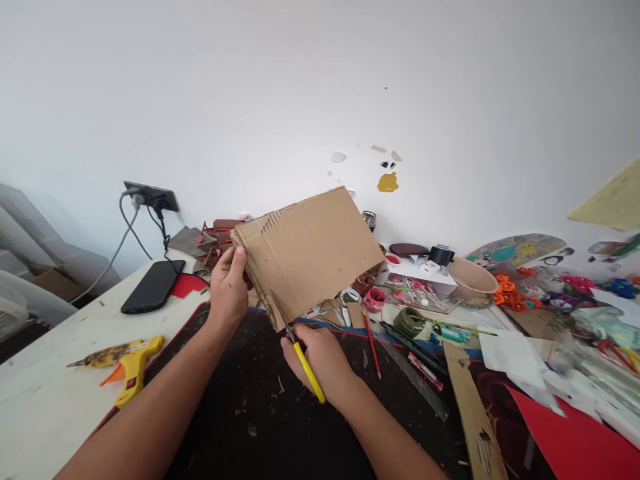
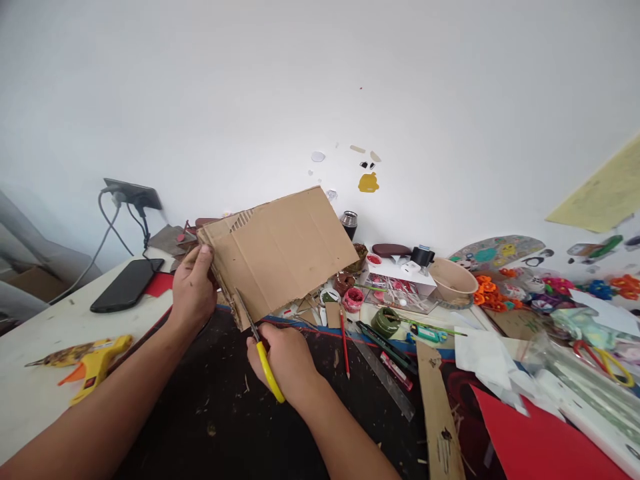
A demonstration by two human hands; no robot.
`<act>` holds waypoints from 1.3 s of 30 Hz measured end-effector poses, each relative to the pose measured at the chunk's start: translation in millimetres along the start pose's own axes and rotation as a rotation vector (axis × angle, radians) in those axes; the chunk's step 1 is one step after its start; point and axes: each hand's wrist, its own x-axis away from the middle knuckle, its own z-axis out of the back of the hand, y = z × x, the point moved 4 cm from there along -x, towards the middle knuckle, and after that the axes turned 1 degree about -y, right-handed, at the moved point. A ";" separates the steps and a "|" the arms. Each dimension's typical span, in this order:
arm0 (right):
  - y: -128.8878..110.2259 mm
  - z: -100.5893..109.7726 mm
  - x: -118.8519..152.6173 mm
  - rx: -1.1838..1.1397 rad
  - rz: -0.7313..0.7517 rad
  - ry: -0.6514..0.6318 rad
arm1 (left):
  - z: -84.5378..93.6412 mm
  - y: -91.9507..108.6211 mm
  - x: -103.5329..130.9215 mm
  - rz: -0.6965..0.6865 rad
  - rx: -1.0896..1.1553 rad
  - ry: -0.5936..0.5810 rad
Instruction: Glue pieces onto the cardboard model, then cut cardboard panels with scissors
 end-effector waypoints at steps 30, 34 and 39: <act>-11.6 15.2 5.1 -0.209 0.046 -0.244 | 5.6 2.5 6.0 -0.066 -0.172 0.103; -12.0 14.4 5.1 -0.188 0.035 -0.230 | 5.1 2.2 6.6 -0.052 -0.183 0.105; -15.8 14.6 5.8 -0.135 0.023 -0.172 | 3.2 6.3 9.6 -0.085 -0.199 0.092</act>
